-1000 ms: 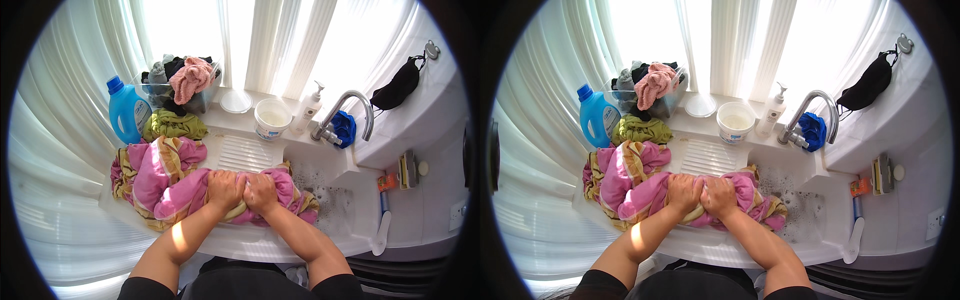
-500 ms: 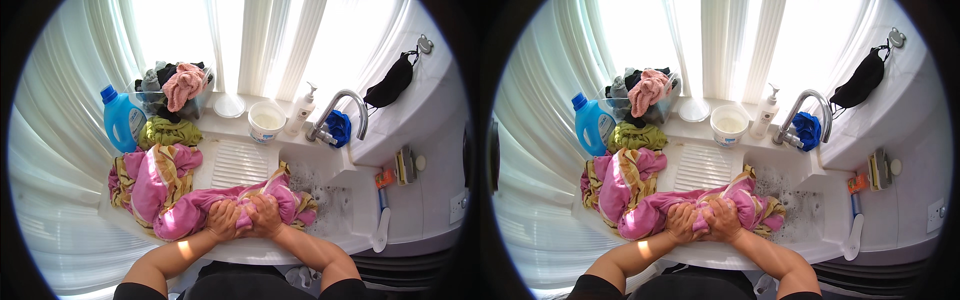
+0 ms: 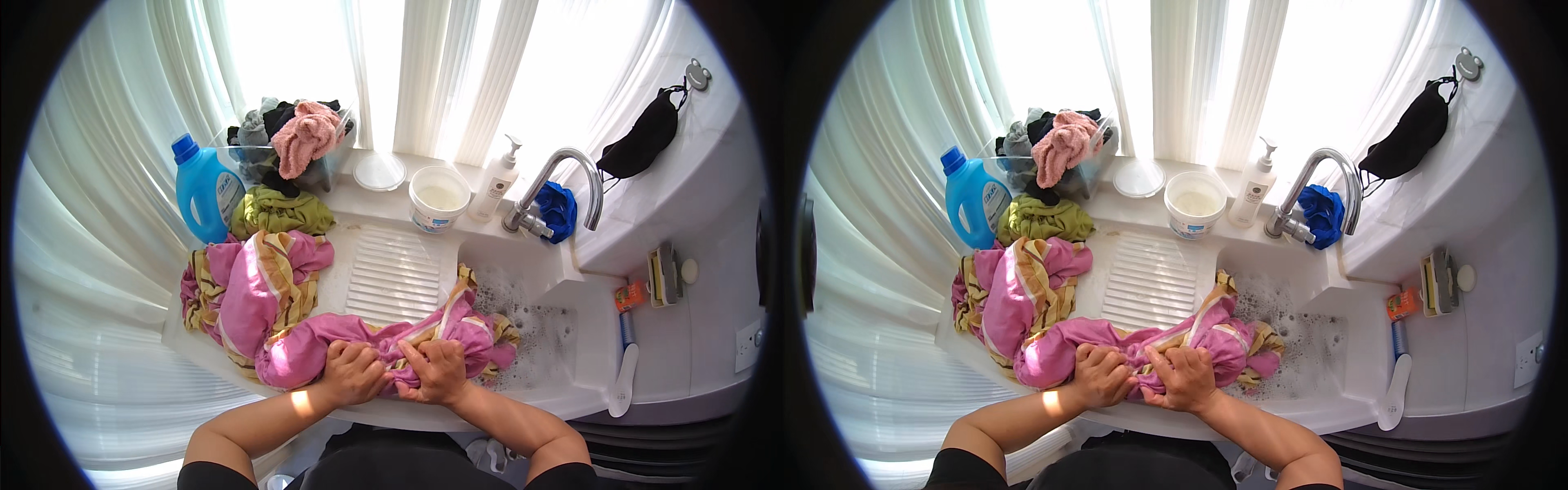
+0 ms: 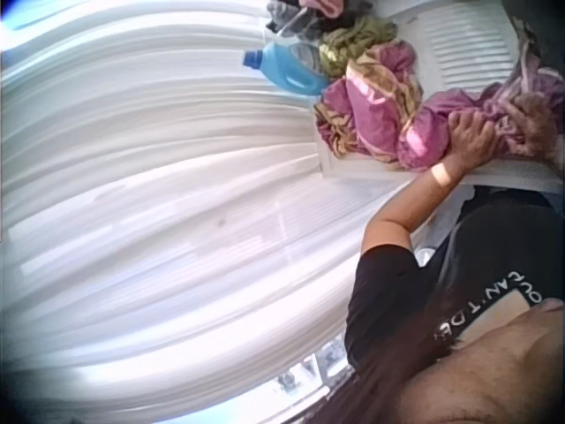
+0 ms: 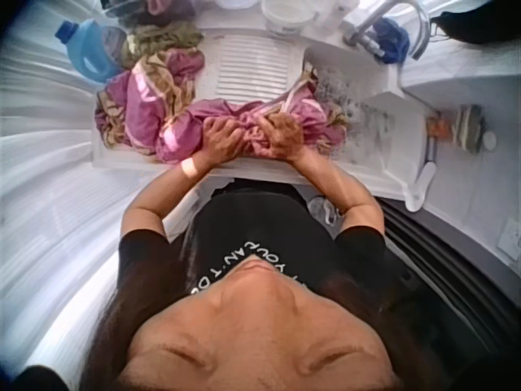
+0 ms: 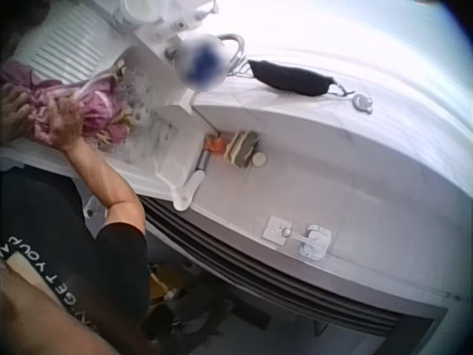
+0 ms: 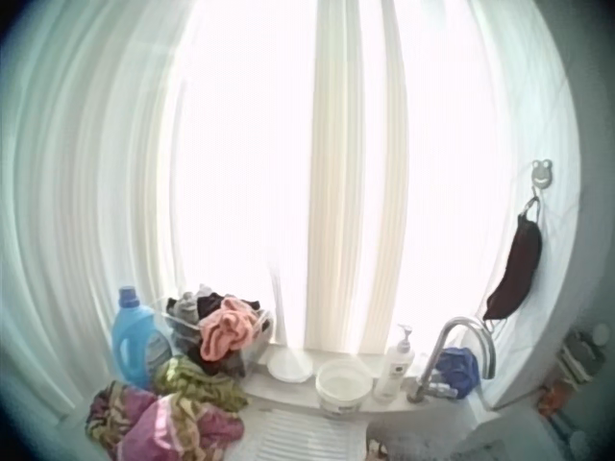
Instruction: The person washes a piece of pink and yellow striped fabric in a sink by hand, scrubbing it against a built-in washboard and dipping it into soapy water.
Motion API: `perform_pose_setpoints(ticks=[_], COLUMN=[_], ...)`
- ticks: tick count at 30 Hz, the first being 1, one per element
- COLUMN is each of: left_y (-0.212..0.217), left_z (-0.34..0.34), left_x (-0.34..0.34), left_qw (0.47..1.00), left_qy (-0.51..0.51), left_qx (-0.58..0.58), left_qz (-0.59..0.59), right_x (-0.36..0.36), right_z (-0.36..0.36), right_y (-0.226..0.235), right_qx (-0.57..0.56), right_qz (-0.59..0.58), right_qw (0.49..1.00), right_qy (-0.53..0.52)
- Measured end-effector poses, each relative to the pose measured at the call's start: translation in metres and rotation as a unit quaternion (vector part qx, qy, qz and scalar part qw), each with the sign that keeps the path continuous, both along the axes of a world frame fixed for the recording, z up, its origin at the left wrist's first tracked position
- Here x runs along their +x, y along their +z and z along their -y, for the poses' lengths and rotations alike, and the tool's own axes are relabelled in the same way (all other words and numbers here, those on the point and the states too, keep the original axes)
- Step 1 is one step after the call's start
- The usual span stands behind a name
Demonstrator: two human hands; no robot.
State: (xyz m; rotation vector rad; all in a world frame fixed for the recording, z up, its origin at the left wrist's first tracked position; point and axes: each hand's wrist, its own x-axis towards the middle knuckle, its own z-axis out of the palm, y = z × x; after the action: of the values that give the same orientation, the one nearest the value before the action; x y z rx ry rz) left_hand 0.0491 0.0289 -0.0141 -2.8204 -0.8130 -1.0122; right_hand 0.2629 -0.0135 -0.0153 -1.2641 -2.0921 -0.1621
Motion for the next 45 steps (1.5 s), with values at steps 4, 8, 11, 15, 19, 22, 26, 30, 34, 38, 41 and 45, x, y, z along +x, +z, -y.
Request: perform_pose_setpoints(ticks=[4, 8, 11, 15, 19, 22, 26, 30, 34, 38, 41, 45], left_y=[-0.029, -0.007, 0.029, 0.027, -0.022, -0.014, 0.0, 0.018, 0.009, -0.014, -0.026, -0.014], left_z=[-0.087, -0.153, -0.126, -0.032, -0.004, -0.103, -0.153, -0.101, -0.001, -0.052, -0.141, -0.147], left_x=[0.054, 0.08, 0.048, 0.013, 0.015, 0.047, 0.067, 0.028, 0.008, 0.03, 0.066, 0.064], left_qw=[0.984, 0.941, 0.881, 0.987, 0.996, 0.962, 0.948, 0.968, 0.998, 0.995, 0.966, 0.944], left_qy=[0.18, 0.331, 0.318, 0.119, 0.083, 0.212, 0.269, 0.118, -0.002, 0.064, 0.215, 0.228], left_qx=[-0.004, 0.04, -0.273, -0.084, -0.007, -0.172, -0.169, -0.21, -0.048, -0.047, -0.14, -0.169], left_qz=[-0.002, -0.054, -0.218, -0.059, 0.027, -0.011, 0.035, -0.076, 0.045, 0.065, 0.03, -0.171], right_x=[0.001, 0.012, 0.012, 0.013, 0.0, 0.004, 0.002, 0.014, 0.002, -0.016, -0.01, 0.0], right_z=[-0.1, -0.166, -0.136, -0.018, -0.02, -0.111, -0.156, -0.089, 0.013, -0.054, -0.13, -0.143], right_y=[-0.036, -0.051, -0.008, 0.02, -0.023, -0.001, 0.008, 0.011, -0.005, -0.015, 0.006, -0.004], right_qx=[-0.098, -0.085, -0.342, -0.161, -0.061, -0.23, -0.296, -0.204, -0.018, -0.041, -0.217, -0.331], right_qz=[-0.076, -0.015, -0.028, 0.067, 0.039, -0.036, -0.129, -0.09, -0.016, 0.017, 0.027, 0.002], right_qw=[0.988, 0.971, 0.937, 0.985, 0.997, 0.971, 0.937, 0.975, 0.999, 0.996, 0.956, 0.93], right_qy=[-0.088, -0.223, -0.067, 0.011, 0.038, -0.055, -0.13, 0.026, -0.043, -0.079, -0.195, -0.158])
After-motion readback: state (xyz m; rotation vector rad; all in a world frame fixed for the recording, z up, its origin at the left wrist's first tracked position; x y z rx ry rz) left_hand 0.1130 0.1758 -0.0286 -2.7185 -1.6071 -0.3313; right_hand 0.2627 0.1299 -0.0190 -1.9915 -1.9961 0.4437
